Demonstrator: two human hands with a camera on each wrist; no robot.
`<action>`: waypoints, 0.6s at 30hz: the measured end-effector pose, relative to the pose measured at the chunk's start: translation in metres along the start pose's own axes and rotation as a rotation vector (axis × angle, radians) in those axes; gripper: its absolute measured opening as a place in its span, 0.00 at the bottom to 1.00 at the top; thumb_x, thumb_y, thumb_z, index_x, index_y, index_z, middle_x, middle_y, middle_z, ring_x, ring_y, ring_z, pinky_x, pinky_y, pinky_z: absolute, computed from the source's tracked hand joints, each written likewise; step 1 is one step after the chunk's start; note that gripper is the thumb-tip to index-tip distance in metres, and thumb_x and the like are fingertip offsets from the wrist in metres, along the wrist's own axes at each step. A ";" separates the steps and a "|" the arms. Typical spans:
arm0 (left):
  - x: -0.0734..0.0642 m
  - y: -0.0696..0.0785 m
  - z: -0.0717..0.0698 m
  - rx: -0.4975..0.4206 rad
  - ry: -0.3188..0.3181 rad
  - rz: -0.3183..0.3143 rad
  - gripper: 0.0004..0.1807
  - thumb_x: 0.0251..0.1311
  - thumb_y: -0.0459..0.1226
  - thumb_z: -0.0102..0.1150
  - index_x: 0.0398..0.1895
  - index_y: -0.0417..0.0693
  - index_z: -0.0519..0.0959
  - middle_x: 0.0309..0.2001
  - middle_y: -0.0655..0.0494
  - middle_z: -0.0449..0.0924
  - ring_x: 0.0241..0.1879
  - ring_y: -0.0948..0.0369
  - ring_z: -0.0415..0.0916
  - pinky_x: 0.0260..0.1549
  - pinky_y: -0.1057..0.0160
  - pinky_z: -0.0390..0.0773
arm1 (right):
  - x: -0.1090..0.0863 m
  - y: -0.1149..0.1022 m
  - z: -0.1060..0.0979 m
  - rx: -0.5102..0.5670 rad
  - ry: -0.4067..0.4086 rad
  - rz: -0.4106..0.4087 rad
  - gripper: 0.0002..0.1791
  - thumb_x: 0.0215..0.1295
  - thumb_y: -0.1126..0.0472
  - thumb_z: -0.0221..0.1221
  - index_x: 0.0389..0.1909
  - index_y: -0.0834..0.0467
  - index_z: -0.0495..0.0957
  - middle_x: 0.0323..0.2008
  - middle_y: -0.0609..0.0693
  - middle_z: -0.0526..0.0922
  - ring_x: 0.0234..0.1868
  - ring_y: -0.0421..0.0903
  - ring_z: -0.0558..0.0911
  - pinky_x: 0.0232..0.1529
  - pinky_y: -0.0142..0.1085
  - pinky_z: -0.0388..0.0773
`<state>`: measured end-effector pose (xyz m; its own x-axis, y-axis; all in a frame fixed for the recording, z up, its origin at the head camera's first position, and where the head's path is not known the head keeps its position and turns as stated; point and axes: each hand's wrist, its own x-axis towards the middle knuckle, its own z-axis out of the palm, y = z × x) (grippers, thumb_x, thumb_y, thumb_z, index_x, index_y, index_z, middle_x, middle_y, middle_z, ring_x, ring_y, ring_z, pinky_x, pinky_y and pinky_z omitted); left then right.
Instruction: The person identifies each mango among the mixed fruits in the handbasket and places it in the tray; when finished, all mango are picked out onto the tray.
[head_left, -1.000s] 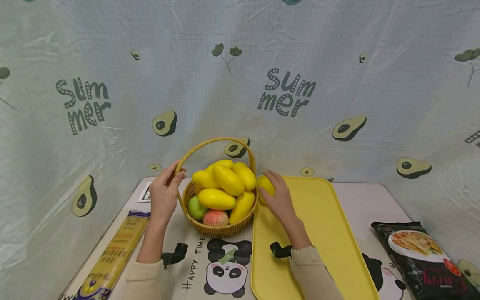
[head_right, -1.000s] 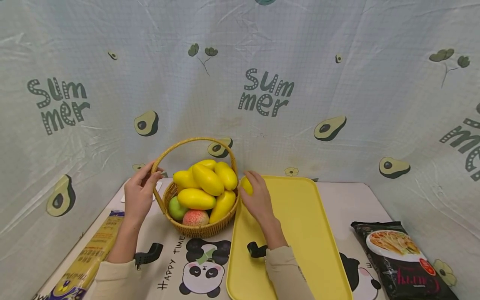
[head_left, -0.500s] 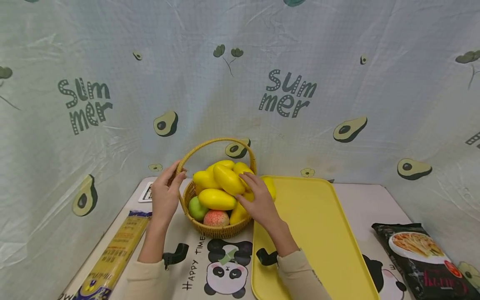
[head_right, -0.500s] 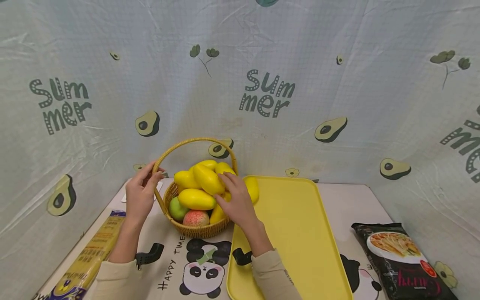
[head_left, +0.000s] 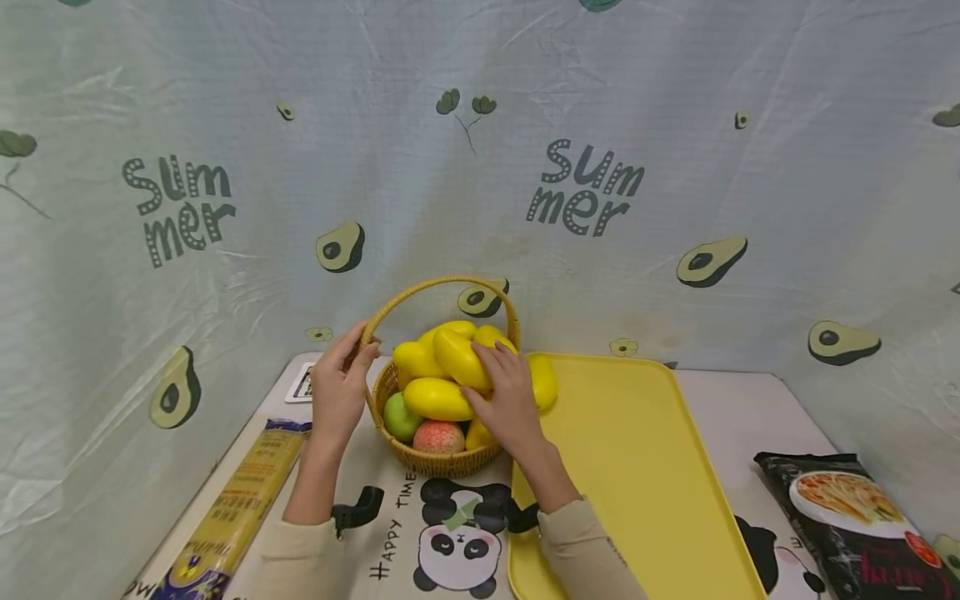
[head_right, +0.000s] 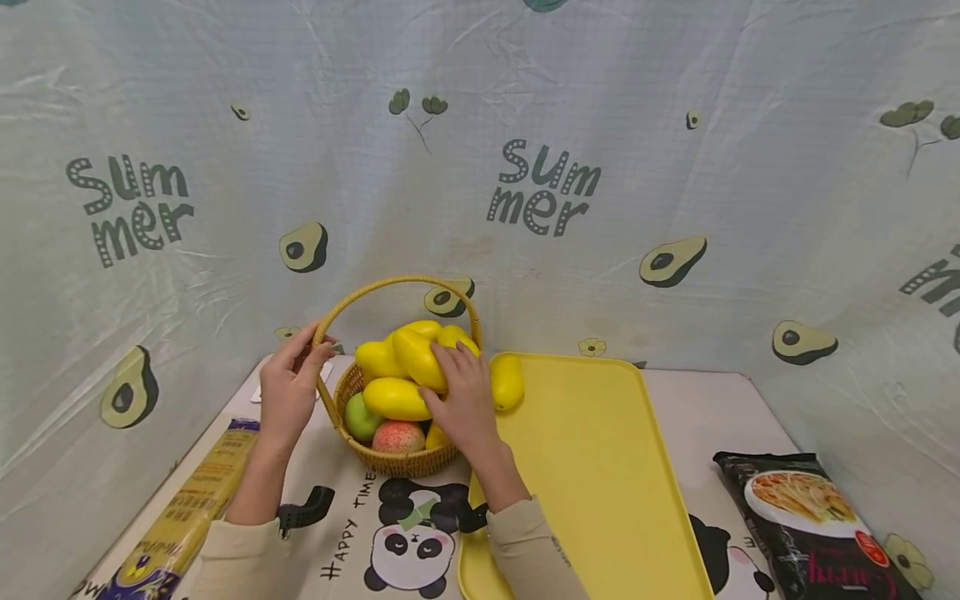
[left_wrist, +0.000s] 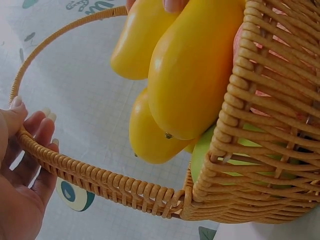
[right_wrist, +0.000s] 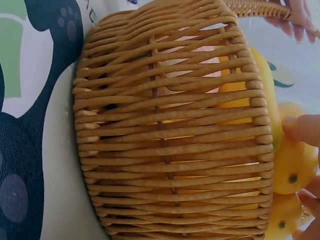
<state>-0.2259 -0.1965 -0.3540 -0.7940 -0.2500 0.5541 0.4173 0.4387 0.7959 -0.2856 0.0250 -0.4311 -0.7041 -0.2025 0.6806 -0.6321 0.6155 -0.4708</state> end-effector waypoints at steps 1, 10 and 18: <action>0.000 0.000 0.000 -0.001 -0.001 0.000 0.21 0.72 0.34 0.53 0.66 0.42 0.74 0.49 0.41 0.81 0.41 0.76 0.75 0.47 0.85 0.72 | 0.000 0.000 0.001 0.001 0.007 0.001 0.34 0.59 0.56 0.70 0.67 0.53 0.72 0.61 0.52 0.79 0.71 0.55 0.69 0.73 0.64 0.55; 0.000 0.001 0.002 0.001 0.002 0.013 0.21 0.72 0.33 0.53 0.65 0.40 0.74 0.49 0.40 0.81 0.41 0.76 0.75 0.47 0.85 0.72 | 0.000 0.002 0.000 0.068 0.076 -0.026 0.30 0.58 0.61 0.68 0.64 0.54 0.75 0.61 0.50 0.80 0.70 0.52 0.70 0.74 0.62 0.54; 0.005 -0.032 0.005 0.012 0.013 0.012 0.21 0.71 0.37 0.54 0.66 0.52 0.75 0.49 0.47 0.83 0.42 0.76 0.76 0.47 0.84 0.73 | 0.000 0.002 -0.009 0.137 0.123 -0.057 0.31 0.58 0.63 0.67 0.65 0.52 0.74 0.61 0.53 0.77 0.67 0.53 0.72 0.70 0.54 0.67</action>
<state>-0.2458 -0.2080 -0.3780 -0.7831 -0.2561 0.5668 0.4211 0.4524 0.7862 -0.2837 0.0331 -0.4269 -0.6265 -0.1338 0.7678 -0.7137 0.4945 -0.4961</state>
